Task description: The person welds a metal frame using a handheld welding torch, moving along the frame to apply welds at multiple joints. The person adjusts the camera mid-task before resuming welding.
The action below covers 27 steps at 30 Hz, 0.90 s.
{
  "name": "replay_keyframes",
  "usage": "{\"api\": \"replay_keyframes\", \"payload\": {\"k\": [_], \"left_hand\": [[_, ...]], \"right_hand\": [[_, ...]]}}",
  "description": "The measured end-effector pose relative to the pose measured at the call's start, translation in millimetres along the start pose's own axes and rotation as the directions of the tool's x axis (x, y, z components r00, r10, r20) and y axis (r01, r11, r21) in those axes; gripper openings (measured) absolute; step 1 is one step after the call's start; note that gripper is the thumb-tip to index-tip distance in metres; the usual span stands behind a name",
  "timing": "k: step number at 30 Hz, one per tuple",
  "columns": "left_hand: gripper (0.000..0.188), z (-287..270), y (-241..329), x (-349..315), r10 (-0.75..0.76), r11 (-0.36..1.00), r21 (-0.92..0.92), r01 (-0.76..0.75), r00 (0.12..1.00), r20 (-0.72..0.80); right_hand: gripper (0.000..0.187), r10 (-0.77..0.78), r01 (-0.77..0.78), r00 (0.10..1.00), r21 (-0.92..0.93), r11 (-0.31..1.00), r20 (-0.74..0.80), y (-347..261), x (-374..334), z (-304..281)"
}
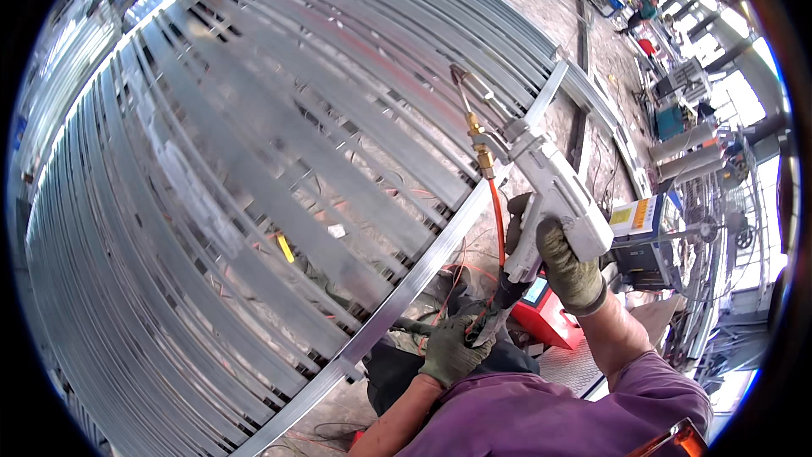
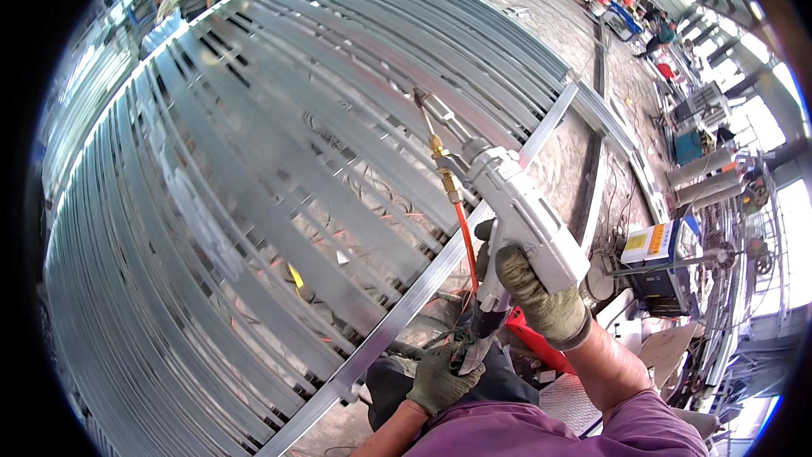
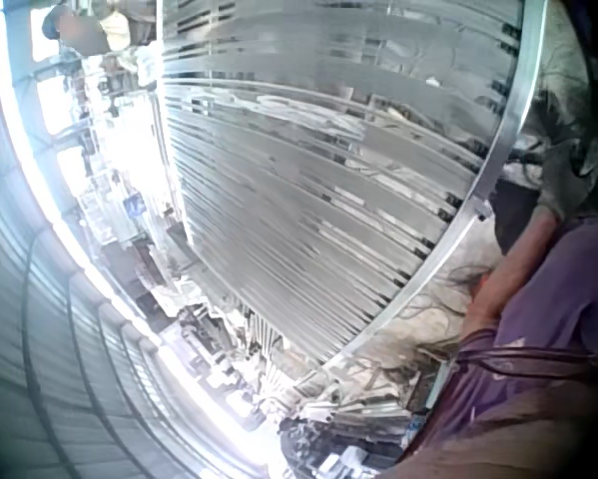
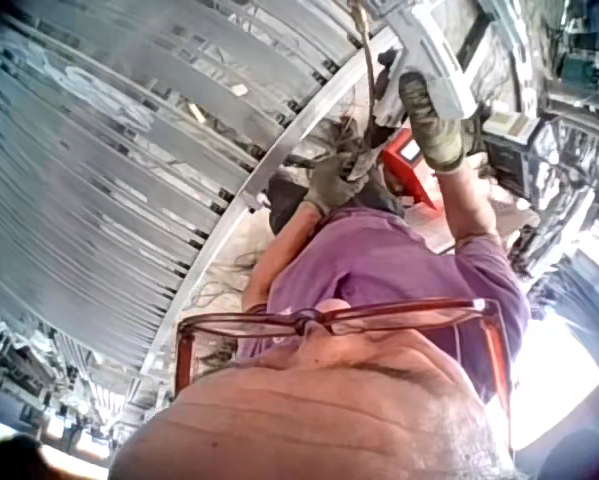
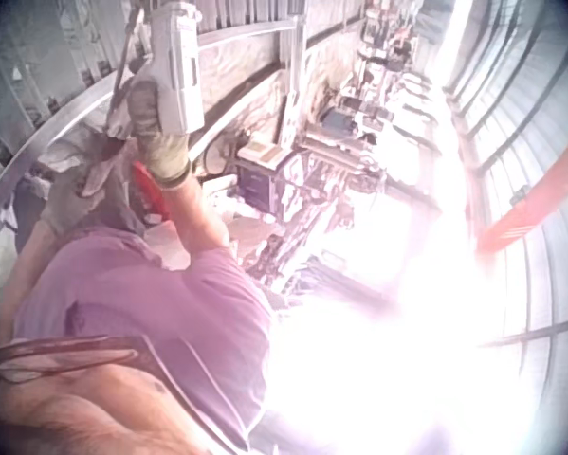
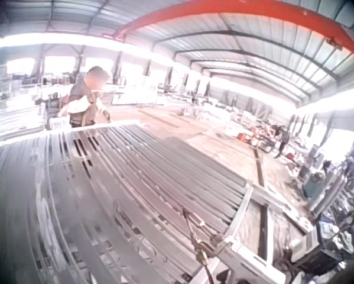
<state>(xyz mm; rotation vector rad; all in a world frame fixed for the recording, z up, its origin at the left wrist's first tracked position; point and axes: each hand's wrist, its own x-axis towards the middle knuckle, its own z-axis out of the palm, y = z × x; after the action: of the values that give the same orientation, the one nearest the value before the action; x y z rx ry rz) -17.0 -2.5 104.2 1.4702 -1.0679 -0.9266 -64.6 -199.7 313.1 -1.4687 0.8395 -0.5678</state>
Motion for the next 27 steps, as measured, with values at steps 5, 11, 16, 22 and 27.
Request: {"api": "replay_keyframes", "payload": {"k": [5, 11, 16, 22, 27], "left_hand": [[0.04, 64.3, 21.2, 88.9, 0.047, 0.988, 0.146, -0.043, 0.999, -0.024], [0.043, 123.6, 83.1, 230.9, 0.097, 0.936, 0.334, -0.11, 0.994, 0.053], [0.047, 188.3, 135.2, 327.7, 0.219, 0.854, 0.444, -0.27, 0.962, 0.164], [0.039, 257.3, 198.6, 393.4, 0.237, 0.848, 0.395, -0.354, 0.919, 0.315], [0.041, 283.8, 211.3, 448.7, 0.311, 0.829, 0.341, -0.443, 0.873, 0.377]], "right_hand": [[0.075, -0.079, 0.101, 0.97, 0.084, 0.991, -0.231, 6.4, 38.7, -127.1], [0.069, -0.135, 0.286, 0.882, 0.284, 0.915, -0.452, 10.7, 84.3, -307.1], [0.071, -0.146, 0.392, 0.766, 0.276, 0.877, -0.626, 4.4, 89.4, -424.1], [0.071, -0.044, 0.535, 0.613, 0.373, 0.758, -0.789, -15.1, 83.1, -528.1], [0.055, -0.063, 0.624, 0.418, 0.236, 0.745, -0.906, -36.0, 104.8, -570.0]]}}
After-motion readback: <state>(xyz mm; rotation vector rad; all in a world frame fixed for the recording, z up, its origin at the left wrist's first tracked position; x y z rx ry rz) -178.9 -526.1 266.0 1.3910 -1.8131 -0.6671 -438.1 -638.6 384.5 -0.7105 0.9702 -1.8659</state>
